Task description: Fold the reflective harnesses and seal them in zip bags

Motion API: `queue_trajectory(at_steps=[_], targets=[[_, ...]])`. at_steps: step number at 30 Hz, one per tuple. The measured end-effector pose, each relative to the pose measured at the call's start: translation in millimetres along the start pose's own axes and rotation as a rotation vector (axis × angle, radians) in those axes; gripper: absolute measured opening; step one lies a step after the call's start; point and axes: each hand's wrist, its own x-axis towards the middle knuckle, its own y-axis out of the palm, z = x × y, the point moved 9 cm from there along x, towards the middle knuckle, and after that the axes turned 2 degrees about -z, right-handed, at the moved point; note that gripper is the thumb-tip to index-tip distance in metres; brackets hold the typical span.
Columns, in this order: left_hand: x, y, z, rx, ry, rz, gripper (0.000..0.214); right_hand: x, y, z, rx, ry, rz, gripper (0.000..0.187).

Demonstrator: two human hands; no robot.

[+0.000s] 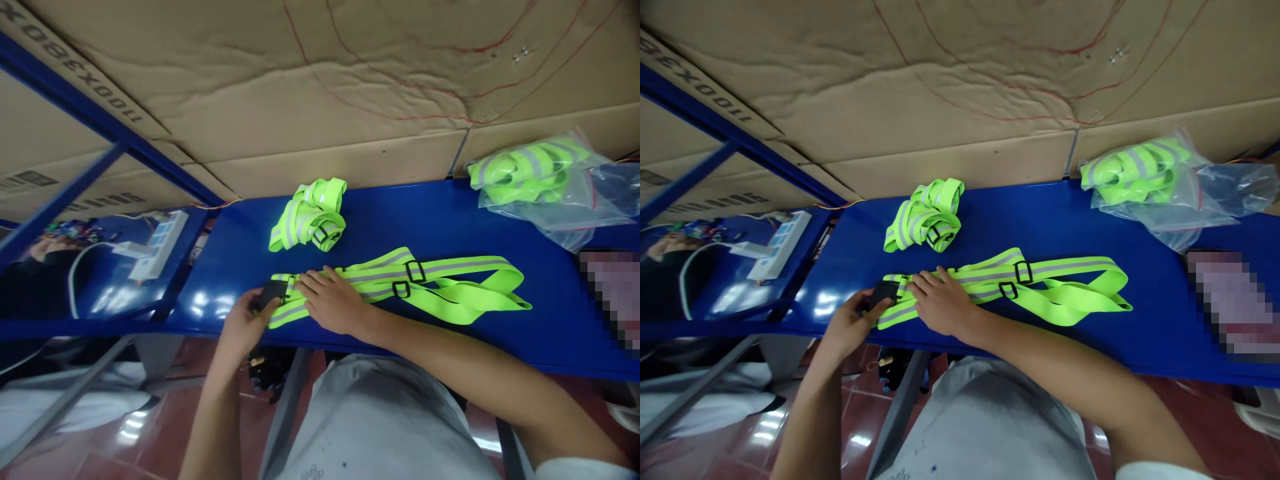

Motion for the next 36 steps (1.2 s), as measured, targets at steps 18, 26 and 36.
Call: queue_trajectory(at_steps=[18, 26, 36], targets=[[-36, 68.1, -95, 0.344, 0.503, -0.037, 0.052, -5, -12, -24, -0.075, 0.119, -0.005, 0.049], [-23, 45.5, -79, 0.202, 0.355, -0.112, 0.079, -5, -15, -26, -0.111, 0.117, 0.034, 0.048], [-13, 53.6, -91, 0.192, 0.204, -0.037, 0.055, -52, -37, -59, -0.1, -0.038, 0.098, 0.05]])
